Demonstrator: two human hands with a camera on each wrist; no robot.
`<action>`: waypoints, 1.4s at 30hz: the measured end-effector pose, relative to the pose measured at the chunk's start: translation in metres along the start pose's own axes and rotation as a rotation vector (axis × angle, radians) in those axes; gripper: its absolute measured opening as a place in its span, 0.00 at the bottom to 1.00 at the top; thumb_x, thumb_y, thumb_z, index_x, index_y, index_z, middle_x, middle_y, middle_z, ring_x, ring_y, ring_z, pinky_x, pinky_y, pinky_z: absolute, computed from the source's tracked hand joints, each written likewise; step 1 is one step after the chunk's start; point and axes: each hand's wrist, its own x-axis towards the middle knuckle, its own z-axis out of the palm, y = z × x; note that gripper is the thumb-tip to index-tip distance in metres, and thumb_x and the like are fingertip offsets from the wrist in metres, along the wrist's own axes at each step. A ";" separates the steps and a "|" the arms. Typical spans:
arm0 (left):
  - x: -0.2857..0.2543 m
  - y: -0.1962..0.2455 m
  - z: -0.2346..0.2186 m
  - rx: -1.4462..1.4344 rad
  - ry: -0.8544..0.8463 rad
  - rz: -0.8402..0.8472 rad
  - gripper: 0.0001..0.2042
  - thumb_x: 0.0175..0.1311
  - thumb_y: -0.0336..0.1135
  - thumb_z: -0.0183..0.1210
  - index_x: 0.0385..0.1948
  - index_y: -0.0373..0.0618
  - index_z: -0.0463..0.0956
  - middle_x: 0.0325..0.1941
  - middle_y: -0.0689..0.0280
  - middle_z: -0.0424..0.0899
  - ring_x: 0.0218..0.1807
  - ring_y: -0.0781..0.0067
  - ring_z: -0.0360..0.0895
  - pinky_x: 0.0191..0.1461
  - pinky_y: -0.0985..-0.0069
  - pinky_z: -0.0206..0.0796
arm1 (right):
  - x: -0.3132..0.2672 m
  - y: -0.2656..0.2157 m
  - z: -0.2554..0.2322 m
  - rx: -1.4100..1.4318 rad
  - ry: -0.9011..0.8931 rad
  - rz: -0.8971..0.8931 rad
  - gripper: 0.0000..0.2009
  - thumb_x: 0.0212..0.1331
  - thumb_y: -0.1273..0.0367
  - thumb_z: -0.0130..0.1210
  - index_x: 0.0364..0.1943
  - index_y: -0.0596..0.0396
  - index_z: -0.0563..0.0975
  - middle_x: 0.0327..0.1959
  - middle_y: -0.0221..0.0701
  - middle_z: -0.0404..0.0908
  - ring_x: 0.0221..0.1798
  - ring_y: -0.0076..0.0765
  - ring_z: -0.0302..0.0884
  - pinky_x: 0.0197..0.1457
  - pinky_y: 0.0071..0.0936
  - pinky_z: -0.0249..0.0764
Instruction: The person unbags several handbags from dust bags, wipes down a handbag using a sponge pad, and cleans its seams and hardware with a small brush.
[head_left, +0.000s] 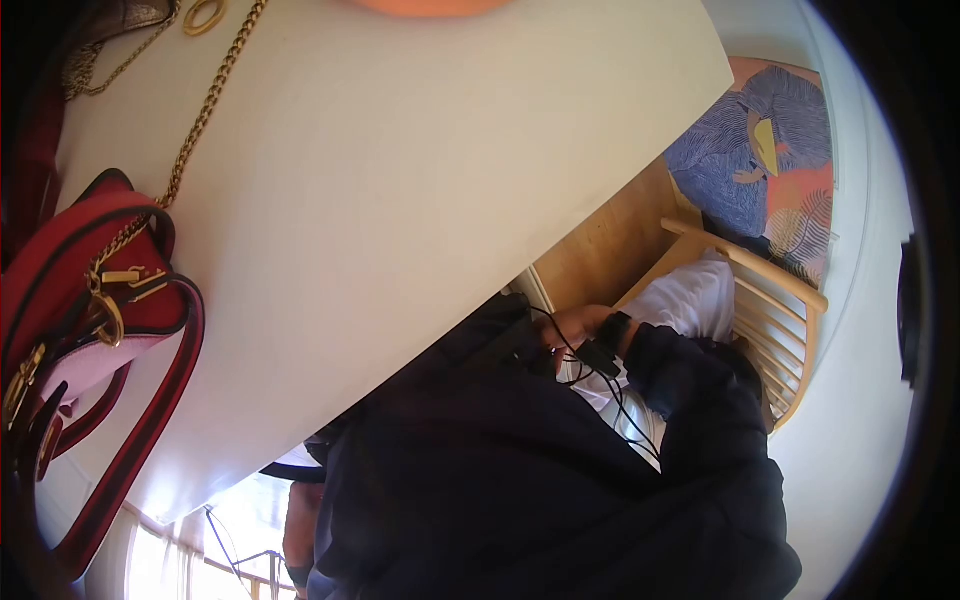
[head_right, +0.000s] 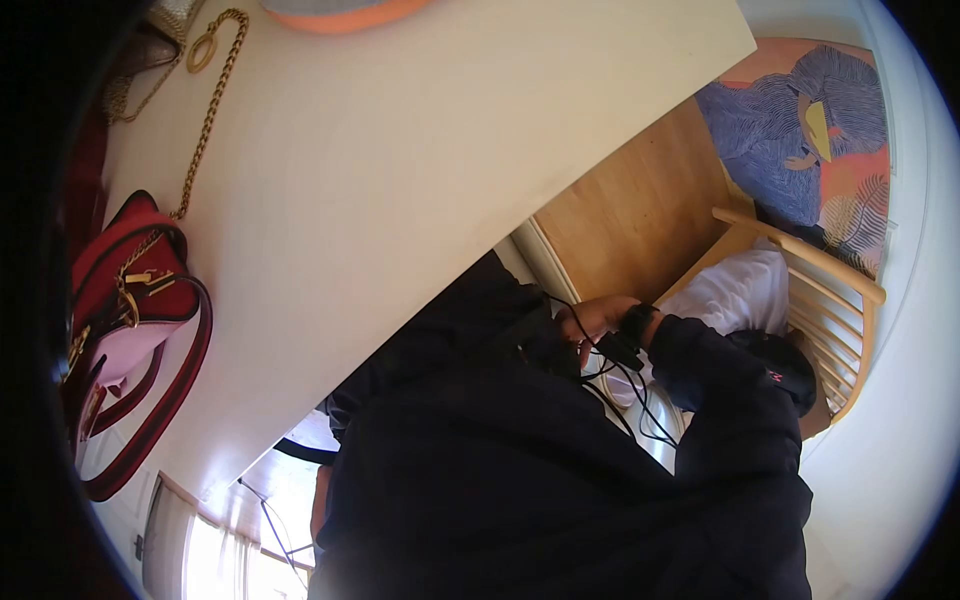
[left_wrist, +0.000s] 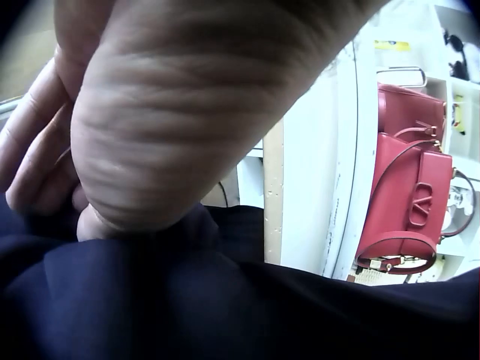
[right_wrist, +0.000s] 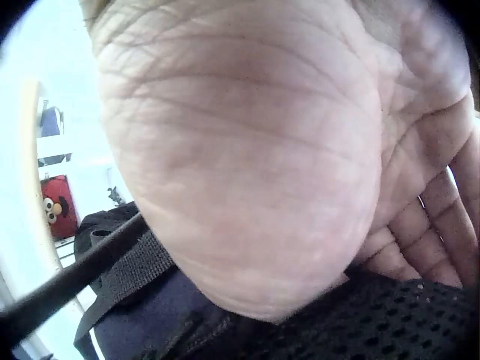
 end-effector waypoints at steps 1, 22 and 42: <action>0.000 -0.001 0.001 -0.005 0.001 -0.002 0.07 0.72 0.28 0.67 0.46 0.35 0.85 0.43 0.62 0.88 0.43 0.72 0.86 0.44 0.73 0.79 | 0.001 0.005 -0.002 -0.012 0.023 0.001 0.18 0.65 0.70 0.51 0.54 0.66 0.84 0.45 0.38 0.90 0.43 0.41 0.93 0.48 0.38 0.95; 0.020 0.024 0.010 0.325 0.030 0.635 0.12 0.65 0.32 0.64 0.47 0.37 0.82 0.44 0.50 0.84 0.47 0.42 0.85 0.49 0.56 0.80 | -0.023 -0.022 -0.004 -0.100 0.134 0.099 0.29 0.65 0.70 0.60 0.72 0.59 0.73 0.55 0.37 0.87 0.49 0.33 0.86 0.48 0.32 0.86; -0.005 0.015 0.008 0.086 -0.012 0.469 0.13 0.67 0.32 0.66 0.49 0.35 0.81 0.46 0.45 0.85 0.45 0.36 0.85 0.49 0.58 0.79 | -0.015 -0.015 -0.033 -0.528 0.070 -0.368 0.12 0.39 0.75 0.71 0.31 0.62 0.82 0.31 0.43 0.82 0.35 0.48 0.86 0.42 0.39 0.82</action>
